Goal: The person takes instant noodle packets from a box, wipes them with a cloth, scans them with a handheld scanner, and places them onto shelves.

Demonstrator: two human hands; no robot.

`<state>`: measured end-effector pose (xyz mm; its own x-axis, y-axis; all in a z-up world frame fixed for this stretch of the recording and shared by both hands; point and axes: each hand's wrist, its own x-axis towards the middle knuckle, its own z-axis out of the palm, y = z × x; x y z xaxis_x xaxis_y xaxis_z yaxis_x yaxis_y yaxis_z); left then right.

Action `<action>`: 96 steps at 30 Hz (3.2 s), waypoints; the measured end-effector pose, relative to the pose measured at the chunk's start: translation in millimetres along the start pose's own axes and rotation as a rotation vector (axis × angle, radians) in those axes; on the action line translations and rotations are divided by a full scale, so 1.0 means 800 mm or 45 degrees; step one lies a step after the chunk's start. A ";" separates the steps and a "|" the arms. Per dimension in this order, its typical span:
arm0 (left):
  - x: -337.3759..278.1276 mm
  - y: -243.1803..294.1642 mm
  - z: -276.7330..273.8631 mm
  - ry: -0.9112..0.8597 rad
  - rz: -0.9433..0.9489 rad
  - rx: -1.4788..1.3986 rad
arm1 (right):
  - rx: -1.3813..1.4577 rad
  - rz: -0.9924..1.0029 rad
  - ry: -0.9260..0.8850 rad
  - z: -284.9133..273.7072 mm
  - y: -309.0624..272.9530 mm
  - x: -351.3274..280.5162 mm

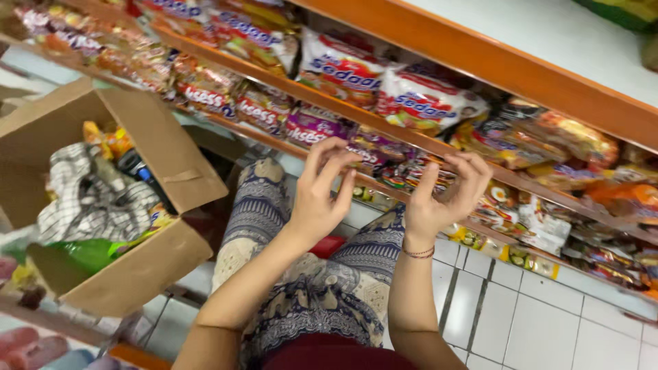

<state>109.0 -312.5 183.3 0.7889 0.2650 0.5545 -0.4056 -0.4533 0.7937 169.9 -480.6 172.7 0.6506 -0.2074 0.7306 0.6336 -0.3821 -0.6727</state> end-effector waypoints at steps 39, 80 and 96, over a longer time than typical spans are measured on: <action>-0.067 -0.372 -0.425 0.857 -0.702 0.667 | 0.531 0.728 -1.551 0.549 -0.130 -0.295; 0.129 -0.119 -0.406 0.089 -0.086 -0.122 | 0.941 0.725 -0.905 0.369 -0.171 -0.007; 0.305 -0.056 -0.265 0.163 0.375 -0.005 | 0.355 -0.140 -0.043 0.295 -0.154 0.127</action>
<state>222.0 -47.0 336.1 0.5727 0.2277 0.7875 -0.6102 -0.5231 0.5950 256.8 -242.2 302.3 0.5825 -0.1463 0.7996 0.7884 -0.1377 -0.5996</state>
